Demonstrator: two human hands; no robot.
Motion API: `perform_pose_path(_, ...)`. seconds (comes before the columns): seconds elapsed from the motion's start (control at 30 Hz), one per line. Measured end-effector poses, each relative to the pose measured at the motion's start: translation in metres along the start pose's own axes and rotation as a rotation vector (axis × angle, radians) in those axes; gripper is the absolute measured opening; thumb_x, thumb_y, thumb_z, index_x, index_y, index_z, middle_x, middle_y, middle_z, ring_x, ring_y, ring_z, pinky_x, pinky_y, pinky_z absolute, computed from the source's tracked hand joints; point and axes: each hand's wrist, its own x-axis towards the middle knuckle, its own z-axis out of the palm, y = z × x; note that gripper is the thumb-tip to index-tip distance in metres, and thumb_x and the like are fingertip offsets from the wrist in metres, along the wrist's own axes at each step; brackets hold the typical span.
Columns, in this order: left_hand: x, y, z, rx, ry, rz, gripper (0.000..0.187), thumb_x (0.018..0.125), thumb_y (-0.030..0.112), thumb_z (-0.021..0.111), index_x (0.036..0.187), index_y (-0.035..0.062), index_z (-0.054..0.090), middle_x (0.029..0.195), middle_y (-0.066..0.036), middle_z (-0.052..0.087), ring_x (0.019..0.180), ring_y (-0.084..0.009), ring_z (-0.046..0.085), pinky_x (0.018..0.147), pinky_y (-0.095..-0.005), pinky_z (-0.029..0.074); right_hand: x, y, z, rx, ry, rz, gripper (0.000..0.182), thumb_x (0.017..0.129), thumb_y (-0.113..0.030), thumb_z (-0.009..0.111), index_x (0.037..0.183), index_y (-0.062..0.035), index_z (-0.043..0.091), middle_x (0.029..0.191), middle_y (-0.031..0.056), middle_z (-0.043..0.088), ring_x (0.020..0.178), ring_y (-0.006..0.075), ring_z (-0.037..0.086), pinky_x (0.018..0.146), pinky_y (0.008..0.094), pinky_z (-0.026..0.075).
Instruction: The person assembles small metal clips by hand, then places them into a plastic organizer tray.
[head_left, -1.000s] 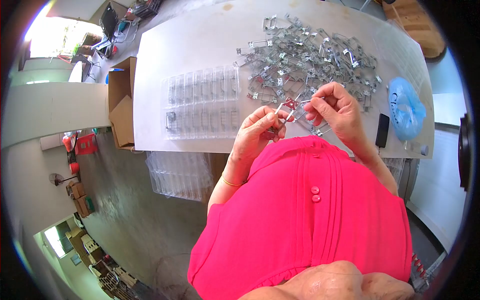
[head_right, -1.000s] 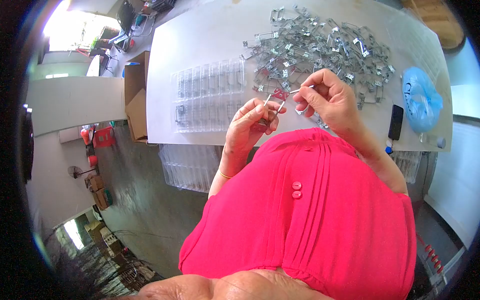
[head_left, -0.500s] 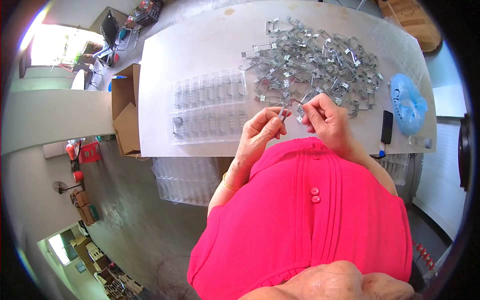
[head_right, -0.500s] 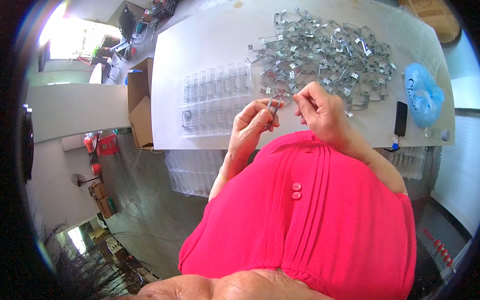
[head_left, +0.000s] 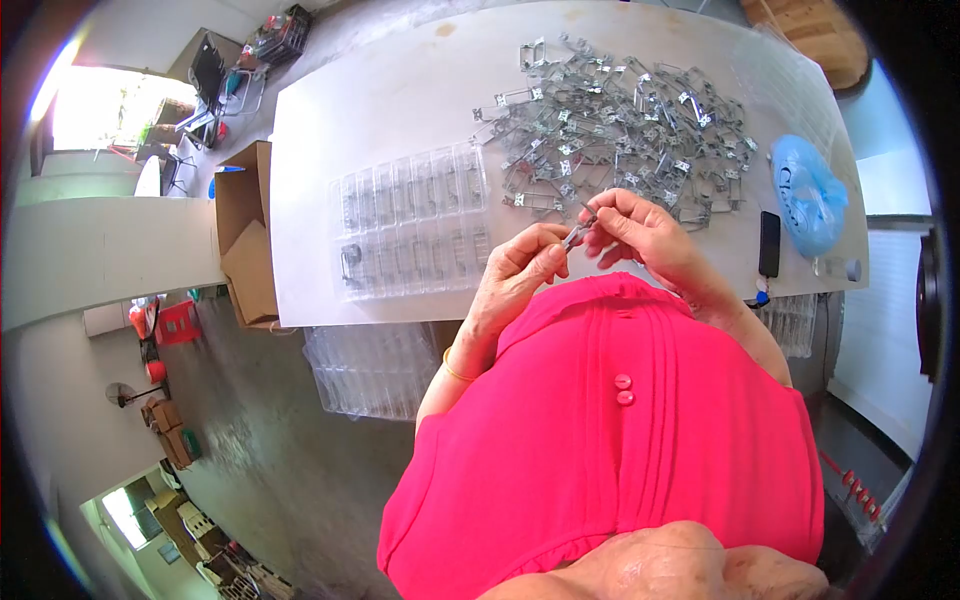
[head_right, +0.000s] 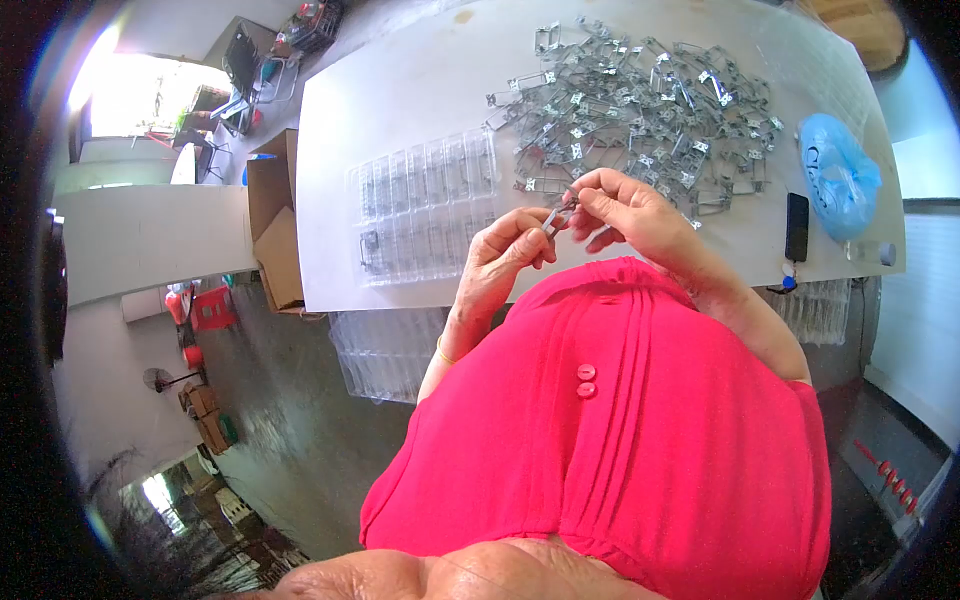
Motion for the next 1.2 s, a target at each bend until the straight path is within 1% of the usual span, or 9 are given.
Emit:
perform_pose_path(0.17,0.003,-0.003,0.009,0.057,-0.033,-0.008,0.023,0.101,0.021,0.06,0.09,0.0009,0.065,0.114,-0.008,0.065,0.083,-0.0084,0.053,0.074,-0.0247,0.043,0.014,0.012,-0.035,0.129,-0.032,0.048,0.015,0.101,-0.02,0.062,0.101,-0.0061,0.066,0.093,0.0027,0.066,0.077,0.0095,0.059,0.074,0.0239,0.048)
perform_pose_path(0.33,0.005,0.003,0.02,0.132,-0.175,-0.006,0.021,0.102,0.02,0.06,0.099,-0.0013,0.063,0.106,-0.003,0.064,0.087,-0.0063,0.052,0.08,-0.0247,0.045,0.019,0.007,-0.051,0.166,-0.058,0.122,0.012,0.097,-0.018,0.067,0.097,-0.0053,0.065,0.086,0.0001,0.065,0.069,0.0064,0.056,0.062,0.0213,0.046)
perform_pose_path(0.5,0.022,-0.013,0.024,-0.214,0.035,-0.17,0.023,0.102,0.021,0.059,0.109,0.0003,0.065,0.088,-0.003,0.065,0.079,-0.0068,0.055,0.074,-0.0237,0.044,0.012,-0.012,-0.054,0.005,0.226,-0.253,0.013,0.097,-0.015,0.067,0.102,-0.0045,0.06,0.078,-0.0001,0.063,0.062,0.0055,0.056,0.055,0.0202,0.046)
perform_pose_path(0.63,0.032,-0.021,0.034,-0.417,0.1,-0.141,0.02,0.103,0.022,0.056,0.095,0.0038,0.062,0.114,-0.016,0.066,0.077,-0.0152,0.06,0.065,-0.0269,0.045,-0.001,-0.017,-0.048,-0.177,0.18,-0.362,0.008,0.099,-0.009,0.063,0.101,-0.0028,0.058,0.081,0.0031,0.065,0.072,0.0073,0.065,0.061,0.0218,0.053)
perform_pose_path(0.73,0.038,-0.023,0.041,-0.489,0.112,-0.127,0.022,0.103,0.022,0.056,0.091,0.0044,0.06,0.114,-0.016,0.066,0.077,-0.0166,0.061,0.065,-0.0279,0.047,0.0,-0.007,-0.048,-0.232,0.174,-0.423,0.007,0.098,-0.005,0.063,0.1,-0.0024,0.057,0.085,0.0045,0.067,0.075,0.0084,0.066,0.066,0.0231,0.055)
perform_pose_path(0.9,0.044,-0.026,0.043,-0.411,0.096,-0.113,0.022,0.103,0.023,0.058,0.109,0.0026,0.063,0.098,-0.005,0.065,0.079,-0.0108,0.061,0.07,-0.0253,0.048,0.004,0.001,-0.061,-0.722,0.255,-0.71,0.012,0.095,-0.005,0.068,0.098,-0.0025,0.057,0.082,0.0068,0.067,0.073,0.0107,0.068,0.061,0.0274,0.055)
perform_pose_path(1.03,0.047,-0.02,0.053,-0.049,0.099,-0.067,0.025,0.104,0.023,0.058,0.112,-0.0004,0.063,0.093,-0.002,0.064,0.079,-0.0085,0.057,0.071,-0.0248,0.047,0.002,-0.006,-0.055,-0.739,0.231,-0.504,0.01,0.099,-0.008,0.062,0.096,-0.0012,0.056,0.075,0.0037,0.065,0.065,0.0074,0.064,0.057,0.0237,0.051)
perform_pose_path(1.1,0.047,-0.026,0.054,0.038,0.134,0.024,0.019,0.102,0.018,0.061,0.105,-0.0009,0.062,0.097,-0.004,0.064,0.08,-0.0081,0.055,0.073,-0.0247,0.047,0.0,-0.017,-0.05,-0.583,0.171,-0.215,0.017,0.104,-0.017,0.056,0.095,-0.0025,0.055,0.068,0.0025,0.063,0.058,0.008,0.061,0.05,0.0241,0.046)
perform_pose_path(1.2,0.045,-0.027,0.051,0.262,0.192,0.172,0.011,0.099,0.01,0.063,0.097,-0.0011,0.061,0.103,-0.008,0.065,0.081,-0.0105,0.057,0.075,-0.0254,0.047,0.002,-0.016,-0.056,-0.515,0.03,-0.089,0.022,0.106,-0.023,0.051,0.096,-0.004,0.054,0.065,0.002,0.062,0.054,0.0083,0.058,0.047,0.0236,0.044)
